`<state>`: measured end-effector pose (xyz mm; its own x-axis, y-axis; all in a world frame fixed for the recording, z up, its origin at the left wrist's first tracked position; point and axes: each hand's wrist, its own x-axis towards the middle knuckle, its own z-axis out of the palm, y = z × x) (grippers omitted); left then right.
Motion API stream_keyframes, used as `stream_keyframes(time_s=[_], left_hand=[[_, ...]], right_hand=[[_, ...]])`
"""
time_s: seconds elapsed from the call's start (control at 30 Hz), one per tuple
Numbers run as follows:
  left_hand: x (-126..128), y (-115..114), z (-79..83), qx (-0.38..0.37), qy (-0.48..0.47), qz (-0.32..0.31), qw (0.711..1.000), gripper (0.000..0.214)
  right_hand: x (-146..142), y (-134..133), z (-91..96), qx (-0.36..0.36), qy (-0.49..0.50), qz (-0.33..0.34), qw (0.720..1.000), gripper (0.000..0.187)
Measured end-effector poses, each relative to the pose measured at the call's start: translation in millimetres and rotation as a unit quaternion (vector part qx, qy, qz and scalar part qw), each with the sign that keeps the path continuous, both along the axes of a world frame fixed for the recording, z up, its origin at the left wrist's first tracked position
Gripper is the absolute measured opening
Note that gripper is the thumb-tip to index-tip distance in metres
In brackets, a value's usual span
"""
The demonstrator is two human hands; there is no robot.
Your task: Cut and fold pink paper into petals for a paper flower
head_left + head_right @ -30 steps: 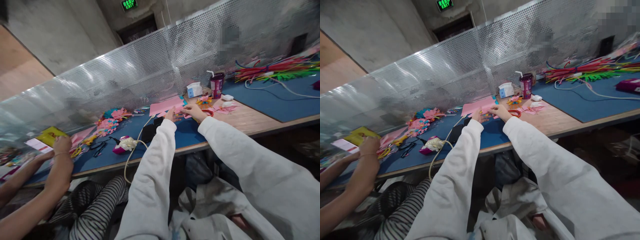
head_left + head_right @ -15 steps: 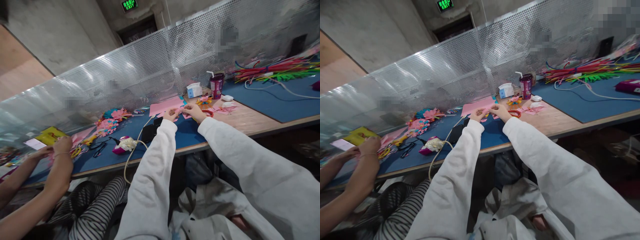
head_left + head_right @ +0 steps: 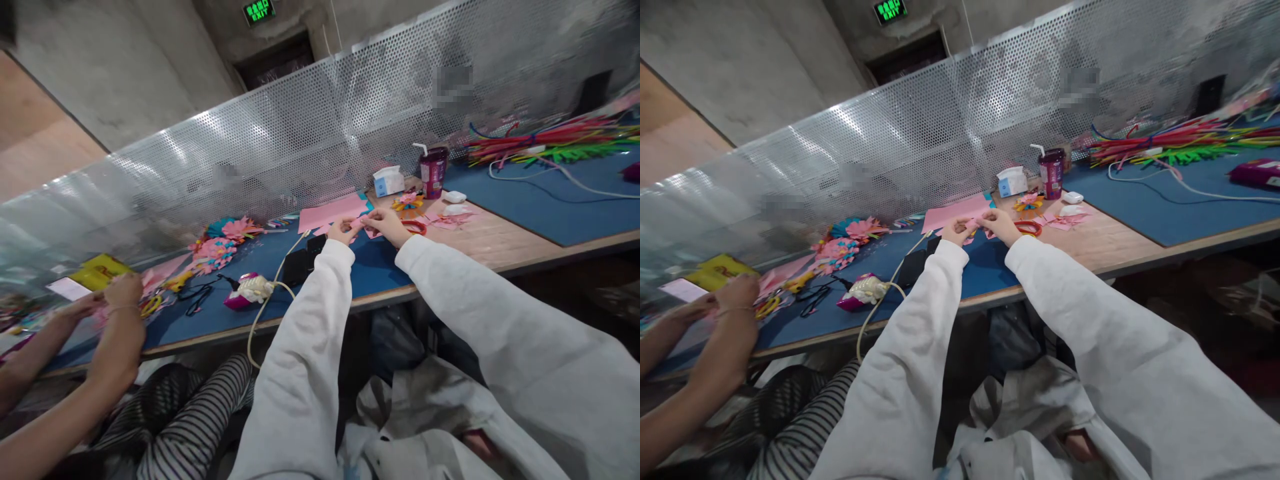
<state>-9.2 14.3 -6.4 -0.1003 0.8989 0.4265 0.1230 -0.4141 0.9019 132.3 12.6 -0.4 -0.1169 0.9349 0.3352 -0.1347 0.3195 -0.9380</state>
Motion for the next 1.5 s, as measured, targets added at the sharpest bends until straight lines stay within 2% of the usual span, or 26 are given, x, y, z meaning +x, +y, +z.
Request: stream_keyframes(time_s=[0.3, 0.53, 0.67, 0.77, 0.9, 1.0, 1.1, 1.2, 1.33, 1.5], left_hand=[[0.4, 0.2, 0.1, 0.029, 0.023, 0.009, 0.999, 0.039], [0.5, -3.1, 0.8, 0.014, 0.033, 0.023, 0.999, 0.035], [0.8, -5.6, 3.1, 0.008, 0.023, 0.005, 1.0, 0.032], [0.5, -7.9, 7.1, -0.023, -0.016, -0.003, 1.0, 0.03], [-2.4, -11.5, 13.4, -0.091, -0.149, -0.026, 0.984, 0.025], [-5.6, -13.5, 16.3, -0.129, -0.221, -0.06, 0.965, 0.023], [-6.8, -13.8, 16.7, -0.165, -0.216, -0.084, 0.959, 0.025], [-5.5, -12.9, 15.7, -0.178, -0.197, -0.087, 0.96, 0.034], [-3.4, -10.8, 13.3, -0.182, -0.197, -0.086, 0.959, 0.044], [-2.4, -9.6, 9.9, -0.169, -0.193, -0.109, 0.96, 0.041]], right_hand=[[-0.1, 0.4, -1.3, 0.009, 0.001, -0.007, 1.0, 0.023], [-2.2, 2.8, -5.0, 0.057, -0.006, -0.016, 0.998, 0.029], [-3.4, 0.7, -3.4, 0.057, 0.014, -0.02, 0.998, 0.039], [-4.2, -1.2, -1.4, 0.041, 0.018, -0.02, 0.999, 0.036], [-3.9, 1.1, -4.4, 0.025, -0.006, -0.003, 1.0, 0.02], [-4.1, 4.9, -10.7, 0.107, -0.091, -0.01, 0.99, 0.022], [-5.7, 7.1, -15.4, 0.239, -0.185, -0.05, 0.952, 0.025], [-6.8, 7.8, -16.5, 0.322, -0.241, -0.095, 0.911, 0.019], [-5.9, 9.1, -15.8, 0.353, -0.275, -0.127, 0.885, 0.007], [-6.7, 9.0, -15.1, 0.348, -0.263, -0.136, 0.89, 0.002]])
